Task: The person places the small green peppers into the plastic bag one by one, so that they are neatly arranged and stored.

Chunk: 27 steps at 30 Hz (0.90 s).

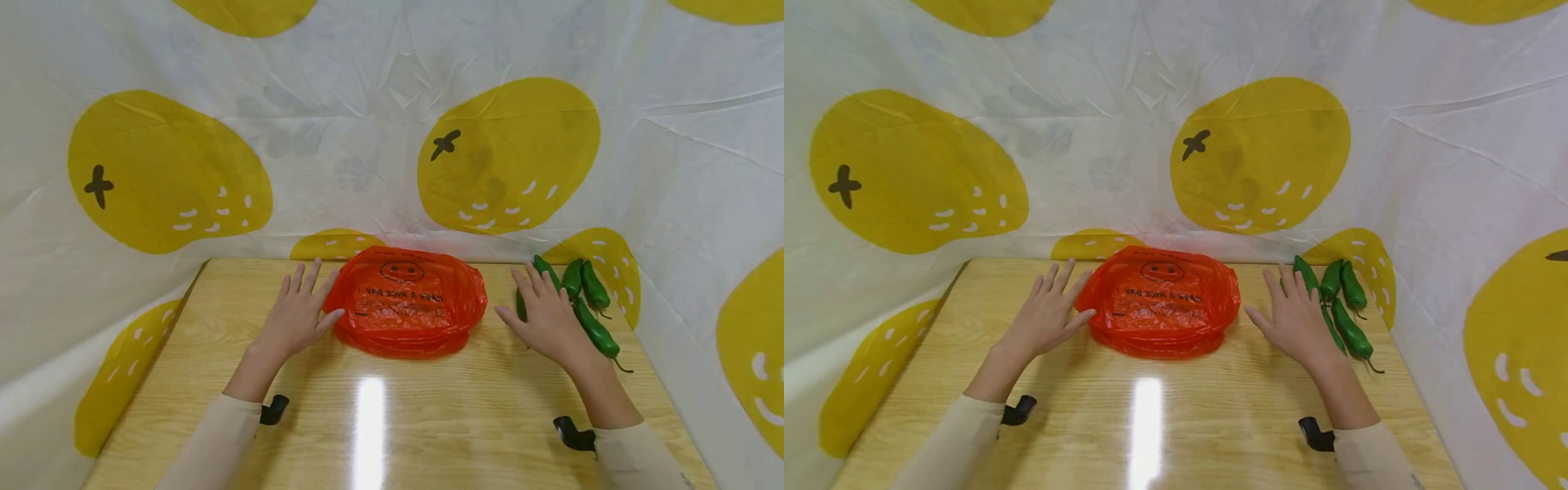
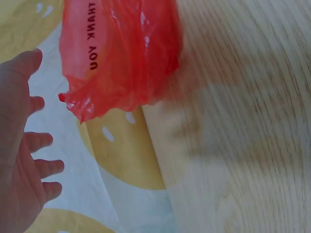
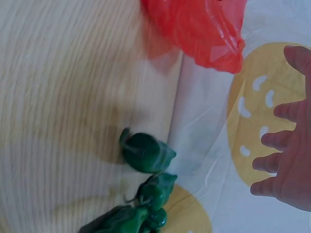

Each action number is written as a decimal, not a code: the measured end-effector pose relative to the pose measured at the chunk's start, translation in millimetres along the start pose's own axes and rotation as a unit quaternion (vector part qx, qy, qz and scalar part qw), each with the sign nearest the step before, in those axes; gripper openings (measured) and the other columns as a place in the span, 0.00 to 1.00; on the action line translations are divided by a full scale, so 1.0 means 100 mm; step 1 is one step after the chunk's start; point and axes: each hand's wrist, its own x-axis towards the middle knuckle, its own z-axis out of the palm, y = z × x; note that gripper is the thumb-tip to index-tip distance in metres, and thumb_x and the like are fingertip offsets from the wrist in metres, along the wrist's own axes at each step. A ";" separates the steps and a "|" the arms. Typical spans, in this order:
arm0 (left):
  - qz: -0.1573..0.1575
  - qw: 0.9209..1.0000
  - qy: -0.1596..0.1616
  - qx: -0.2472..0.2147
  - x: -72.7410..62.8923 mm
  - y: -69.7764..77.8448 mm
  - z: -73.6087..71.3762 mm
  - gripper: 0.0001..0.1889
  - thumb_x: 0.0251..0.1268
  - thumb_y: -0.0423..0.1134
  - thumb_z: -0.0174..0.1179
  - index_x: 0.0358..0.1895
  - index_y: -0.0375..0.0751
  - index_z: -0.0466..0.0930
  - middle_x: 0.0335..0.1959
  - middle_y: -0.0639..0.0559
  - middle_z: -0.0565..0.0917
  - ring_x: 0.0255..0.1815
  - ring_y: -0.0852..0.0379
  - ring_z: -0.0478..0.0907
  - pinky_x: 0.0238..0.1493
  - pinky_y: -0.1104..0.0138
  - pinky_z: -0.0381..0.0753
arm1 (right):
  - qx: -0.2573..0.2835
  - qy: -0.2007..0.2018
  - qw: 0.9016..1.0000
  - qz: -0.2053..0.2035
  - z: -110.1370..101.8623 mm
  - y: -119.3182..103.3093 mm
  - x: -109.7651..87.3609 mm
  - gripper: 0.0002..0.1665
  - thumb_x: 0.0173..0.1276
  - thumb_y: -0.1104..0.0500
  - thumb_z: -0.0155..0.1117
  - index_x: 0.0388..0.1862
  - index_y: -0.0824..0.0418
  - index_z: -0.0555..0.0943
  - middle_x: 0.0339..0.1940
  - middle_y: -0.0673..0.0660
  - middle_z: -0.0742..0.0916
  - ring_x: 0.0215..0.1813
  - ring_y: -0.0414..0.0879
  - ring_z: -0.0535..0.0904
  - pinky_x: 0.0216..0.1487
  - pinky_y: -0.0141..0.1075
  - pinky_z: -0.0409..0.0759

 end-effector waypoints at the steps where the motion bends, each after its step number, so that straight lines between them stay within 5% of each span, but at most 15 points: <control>1: 0.003 1.000 0.001 -0.001 0.00 -0.02 0.01 0.42 0.77 0.63 0.51 0.85 0.49 0.50 0.86 0.36 0.43 0.83 0.27 0.45 0.79 0.35 0.50 | 0.004 -0.001 1.000 0.001 0.00 0.02 -0.01 0.53 0.76 0.33 0.54 0.86 0.61 0.50 0.85 0.73 0.51 0.81 0.80 0.43 0.70 0.81 0.44; 11: 0.042 0.999 0.004 0.014 0.07 -0.10 0.11 0.41 0.78 0.61 0.50 0.85 0.50 0.49 0.85 0.35 0.47 0.82 0.28 0.50 0.79 0.36 0.54 | 0.015 -0.002 1.000 -0.002 0.03 0.28 -0.05 0.53 0.77 0.34 0.55 0.86 0.61 0.48 0.84 0.74 0.52 0.82 0.78 0.45 0.71 0.80 0.46; 18: 0.062 0.998 0.003 0.015 0.12 -0.12 0.16 0.40 0.78 0.61 0.50 0.85 0.50 0.49 0.85 0.35 0.47 0.81 0.28 0.52 0.79 0.36 0.55 | 0.029 0.000 0.999 -0.020 0.08 0.47 -0.05 0.53 0.77 0.38 0.58 0.86 0.62 0.47 0.83 0.75 0.54 0.80 0.76 0.52 0.69 0.77 0.56; 27: 0.064 0.998 -0.010 0.013 0.17 -0.13 0.21 0.41 0.78 0.61 0.50 0.85 0.50 0.48 0.86 0.36 0.45 0.82 0.28 0.52 0.79 0.37 0.56 | 0.060 -0.018 0.998 0.002 0.12 0.61 0.00 0.56 0.75 0.38 0.62 0.85 0.67 0.48 0.82 0.77 0.56 0.78 0.78 0.54 0.70 0.75 0.59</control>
